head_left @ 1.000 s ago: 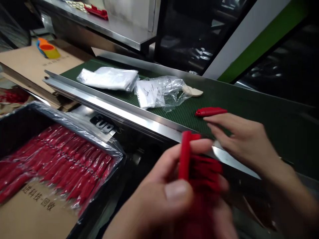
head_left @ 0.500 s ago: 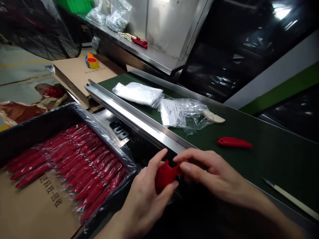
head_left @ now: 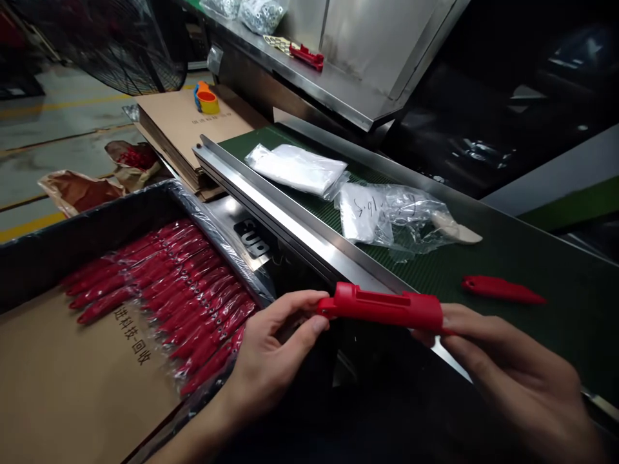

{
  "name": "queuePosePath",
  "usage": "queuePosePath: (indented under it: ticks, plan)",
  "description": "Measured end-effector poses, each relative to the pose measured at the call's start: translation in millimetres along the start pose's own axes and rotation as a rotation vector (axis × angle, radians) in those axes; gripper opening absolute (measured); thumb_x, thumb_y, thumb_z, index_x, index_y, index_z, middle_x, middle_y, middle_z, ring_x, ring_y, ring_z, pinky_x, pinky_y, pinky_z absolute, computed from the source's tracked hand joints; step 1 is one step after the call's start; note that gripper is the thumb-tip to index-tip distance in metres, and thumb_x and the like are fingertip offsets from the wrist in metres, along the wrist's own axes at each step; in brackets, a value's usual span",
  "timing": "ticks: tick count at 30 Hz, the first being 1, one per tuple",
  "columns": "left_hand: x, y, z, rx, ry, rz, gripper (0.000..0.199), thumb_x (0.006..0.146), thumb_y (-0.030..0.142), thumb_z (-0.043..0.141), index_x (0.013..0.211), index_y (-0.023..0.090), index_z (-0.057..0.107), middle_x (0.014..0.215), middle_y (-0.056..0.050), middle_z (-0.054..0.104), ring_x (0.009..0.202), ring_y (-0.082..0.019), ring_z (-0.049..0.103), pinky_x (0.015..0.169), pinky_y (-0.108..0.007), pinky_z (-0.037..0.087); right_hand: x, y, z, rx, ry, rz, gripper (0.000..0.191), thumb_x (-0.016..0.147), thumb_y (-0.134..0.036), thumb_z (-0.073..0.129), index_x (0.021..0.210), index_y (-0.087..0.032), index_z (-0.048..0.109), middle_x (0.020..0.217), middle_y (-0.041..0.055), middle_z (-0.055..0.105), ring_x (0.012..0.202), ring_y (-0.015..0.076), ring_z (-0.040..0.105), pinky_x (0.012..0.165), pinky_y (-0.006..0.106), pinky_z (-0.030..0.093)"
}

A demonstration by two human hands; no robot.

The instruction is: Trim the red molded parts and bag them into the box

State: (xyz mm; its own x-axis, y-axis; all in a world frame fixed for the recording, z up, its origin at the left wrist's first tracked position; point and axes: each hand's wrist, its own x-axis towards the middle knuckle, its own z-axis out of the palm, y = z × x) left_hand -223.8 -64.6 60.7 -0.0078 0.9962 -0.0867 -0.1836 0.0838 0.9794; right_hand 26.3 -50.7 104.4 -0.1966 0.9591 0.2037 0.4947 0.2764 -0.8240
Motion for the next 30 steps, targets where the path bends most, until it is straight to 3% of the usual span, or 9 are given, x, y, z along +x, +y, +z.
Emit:
queuePosePath:
  ticks: [10, 17, 19, 21, 23, 24, 26, 27, 30]
  plan:
    - [-2, -5, -5.5, 0.015, 0.018, 0.038, 0.018, 0.09, 0.022, 0.065, 0.107, 0.029, 0.07, 0.097, 0.005, 0.071, 0.085, -0.007, 0.067, 0.078, -0.014, 0.052, 0, 4, 3, -0.146, -0.026, 0.022, 0.014, 0.087, -0.036, 0.067, 0.099, -0.037, 0.074, 0.109, -0.007, 0.073, 0.097, 0.0116, 0.07, 0.086, 0.009, 0.052]
    - [3, -6, -6.0, 0.203, -0.007, -0.015, 0.019, 0.094, 0.035, 0.06, 0.101, 0.019, 0.069, 0.086, 0.001, 0.069, 0.076, -0.01, 0.063, 0.068, -0.018, 0.05, -6, 1, 10, -0.127, 0.035, 0.258, 0.019, 0.089, -0.046, 0.062, 0.092, -0.03, 0.072, 0.078, -0.0044, 0.072, 0.066, 0.0084, 0.067, 0.058, 0.005, 0.05]
    - [4, -10, -5.8, 0.365, 0.051, 0.1, 0.025, 0.095, 0.036, 0.057, 0.11, 0.017, 0.064, 0.1, -0.003, 0.069, 0.089, -0.013, 0.064, 0.078, -0.023, 0.052, -5, -4, 13, -0.16, 0.053, 0.283, 0.019, 0.092, -0.045, 0.059, 0.091, -0.029, 0.07, 0.074, -0.0051, 0.071, 0.064, 0.0081, 0.066, 0.058, 0.007, 0.05]
    - [5, -12, -4.0, 0.592, 0.069, 0.335, 0.047, 0.091, 0.036, 0.063, 0.131, 0.015, 0.051, 0.127, -0.011, 0.06, 0.116, -0.02, 0.057, 0.099, -0.032, 0.048, -1, -12, 16, -0.217, -0.015, 0.159, 0.014, 0.094, -0.039, 0.058, 0.096, -0.03, 0.069, 0.076, -0.0057, 0.071, 0.064, 0.008, 0.066, 0.057, 0.009, 0.049]
    - [6, -13, -0.3, 0.773, -0.077, 0.542, 0.066, 0.088, 0.031, 0.068, 0.143, 0.017, 0.036, 0.141, -0.013, 0.051, 0.131, -0.025, 0.047, 0.112, -0.04, 0.038, 7, -20, 19, -0.257, -0.151, -0.069, 0.012, 0.094, -0.029, 0.057, 0.102, -0.029, 0.066, 0.083, -0.0046, 0.072, 0.07, 0.0089, 0.068, 0.063, 0.012, 0.051]
    - [6, -12, 2.1, 0.811, -0.194, 0.582, 0.066, 0.088, 0.026, 0.066, 0.145, 0.019, 0.034, 0.141, -0.011, 0.051, 0.131, -0.023, 0.048, 0.112, -0.038, 0.039, 13, -24, 20, -0.254, -0.233, -0.179, 0.013, 0.095, -0.024, 0.055, 0.103, -0.027, 0.065, 0.086, -0.0036, 0.072, 0.073, 0.0092, 0.068, 0.066, 0.014, 0.052]
    - [5, -10, 6.8, 0.762, -0.352, 0.558, 0.056, 0.091, 0.017, 0.058, 0.143, 0.024, 0.035, 0.133, -0.006, 0.057, 0.12, -0.016, 0.057, 0.105, -0.028, 0.046, 30, -26, 19, -0.259, -0.383, -0.304, 0.017, 0.098, -0.024, 0.048, 0.102, -0.025, 0.064, 0.088, -0.0023, 0.07, 0.077, 0.0091, 0.067, 0.071, 0.016, 0.053]
    - [4, -9, 8.5, 0.709, -0.365, 0.532, 0.053, 0.092, 0.015, 0.054, 0.141, 0.025, 0.036, 0.13, -0.004, 0.059, 0.115, -0.013, 0.06, 0.099, -0.022, 0.049, 41, -23, 17, -0.281, -0.428, -0.312, 0.021, 0.1, -0.027, 0.043, 0.103, -0.024, 0.064, 0.088, -0.0019, 0.07, 0.077, 0.0089, 0.066, 0.071, 0.017, 0.053]
    - [-2, -10, 9.5, 0.608, -0.262, 0.473, 0.051, 0.091, 0.013, 0.052, 0.138, 0.029, 0.036, 0.125, -0.001, 0.061, 0.109, -0.01, 0.063, 0.091, -0.015, 0.051, 83, 6, 2, -0.463, -0.357, -0.217, 0.033, 0.104, -0.037, 0.037, 0.104, -0.021, 0.065, 0.092, 0.0013, 0.07, 0.084, 0.0113, 0.066, 0.075, 0.022, 0.054]
